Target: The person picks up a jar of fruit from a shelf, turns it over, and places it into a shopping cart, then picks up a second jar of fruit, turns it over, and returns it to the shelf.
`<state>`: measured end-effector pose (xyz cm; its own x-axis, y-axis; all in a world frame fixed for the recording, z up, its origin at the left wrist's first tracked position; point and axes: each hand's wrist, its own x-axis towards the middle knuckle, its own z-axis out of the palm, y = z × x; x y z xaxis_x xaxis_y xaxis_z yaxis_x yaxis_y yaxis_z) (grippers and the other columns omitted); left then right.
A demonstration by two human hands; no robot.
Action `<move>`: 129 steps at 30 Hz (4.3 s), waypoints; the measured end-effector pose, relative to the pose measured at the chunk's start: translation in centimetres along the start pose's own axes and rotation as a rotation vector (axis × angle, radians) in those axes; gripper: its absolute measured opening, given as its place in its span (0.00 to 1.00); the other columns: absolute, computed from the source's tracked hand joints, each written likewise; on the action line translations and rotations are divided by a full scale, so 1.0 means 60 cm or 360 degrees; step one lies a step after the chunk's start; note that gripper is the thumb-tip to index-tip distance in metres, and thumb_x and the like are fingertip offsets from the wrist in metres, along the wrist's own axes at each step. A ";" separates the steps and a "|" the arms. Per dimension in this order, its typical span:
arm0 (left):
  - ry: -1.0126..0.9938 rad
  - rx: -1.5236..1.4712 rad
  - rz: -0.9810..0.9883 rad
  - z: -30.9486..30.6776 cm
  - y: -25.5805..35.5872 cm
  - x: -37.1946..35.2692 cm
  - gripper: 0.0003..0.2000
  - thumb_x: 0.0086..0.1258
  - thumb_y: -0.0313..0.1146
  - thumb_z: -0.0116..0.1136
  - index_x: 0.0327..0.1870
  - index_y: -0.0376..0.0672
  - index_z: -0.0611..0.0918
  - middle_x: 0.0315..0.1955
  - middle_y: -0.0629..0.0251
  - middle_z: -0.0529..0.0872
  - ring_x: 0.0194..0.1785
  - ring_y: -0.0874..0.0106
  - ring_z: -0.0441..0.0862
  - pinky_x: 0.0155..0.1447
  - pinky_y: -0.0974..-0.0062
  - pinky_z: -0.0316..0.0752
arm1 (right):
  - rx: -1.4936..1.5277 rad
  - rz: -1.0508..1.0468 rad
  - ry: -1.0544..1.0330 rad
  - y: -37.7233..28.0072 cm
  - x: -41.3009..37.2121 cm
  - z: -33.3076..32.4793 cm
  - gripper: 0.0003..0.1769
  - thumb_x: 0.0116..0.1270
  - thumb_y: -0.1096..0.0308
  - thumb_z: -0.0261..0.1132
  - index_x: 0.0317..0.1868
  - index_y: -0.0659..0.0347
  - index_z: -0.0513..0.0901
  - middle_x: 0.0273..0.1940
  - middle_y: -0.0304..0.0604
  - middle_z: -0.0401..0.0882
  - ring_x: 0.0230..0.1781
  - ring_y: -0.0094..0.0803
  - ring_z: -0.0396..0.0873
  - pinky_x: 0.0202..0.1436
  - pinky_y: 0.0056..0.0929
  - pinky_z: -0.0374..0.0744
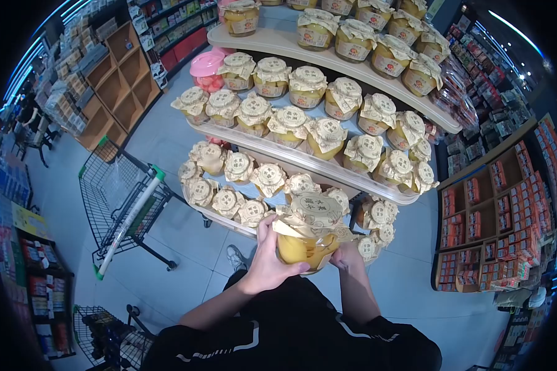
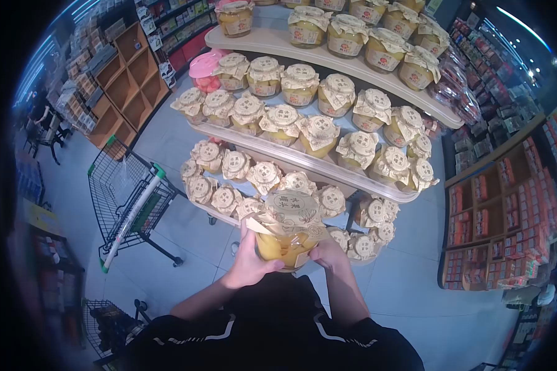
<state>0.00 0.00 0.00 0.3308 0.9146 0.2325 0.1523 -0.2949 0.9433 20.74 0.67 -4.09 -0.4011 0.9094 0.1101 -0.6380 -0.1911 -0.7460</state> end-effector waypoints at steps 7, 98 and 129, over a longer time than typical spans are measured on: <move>0.0003 0.0173 0.0233 -0.126 -0.006 0.065 0.40 0.47 0.35 0.78 0.62 0.31 0.71 0.52 0.53 0.72 0.54 0.58 0.73 0.61 0.66 0.69 | 0.0068 -0.0068 0.0347 0.031 0.095 0.076 0.65 0.37 0.52 0.85 0.71 0.67 0.56 0.65 0.46 0.69 0.65 0.35 0.70 0.67 0.34 0.71; 0.0245 0.0390 0.0608 -0.345 -0.060 0.847 0.46 0.47 0.42 0.76 0.66 0.34 0.63 0.55 0.43 0.79 0.59 0.51 0.78 0.61 0.62 0.73 | -0.1991 -0.0970 0.1325 -0.250 0.797 0.057 0.52 0.48 0.47 0.77 0.63 0.73 0.61 0.55 0.62 0.77 0.57 0.50 0.78 0.60 0.39 0.75; 0.0697 0.1213 0.0805 -0.329 -0.132 0.859 0.33 0.66 0.34 0.60 0.67 0.25 0.63 0.69 0.35 0.60 0.70 0.44 0.62 0.72 0.58 0.57 | -0.2970 -0.0605 0.1289 -0.223 0.803 0.018 0.32 0.67 0.48 0.60 0.56 0.70 0.71 0.55 0.57 0.71 0.61 0.48 0.69 0.64 0.41 0.70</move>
<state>-2.52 54.93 9.18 0.1736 0.6094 0.7736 0.6932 -0.6336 0.3435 9.21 46.65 11.92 0.2104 0.8252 0.5242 0.8956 0.0524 -0.4418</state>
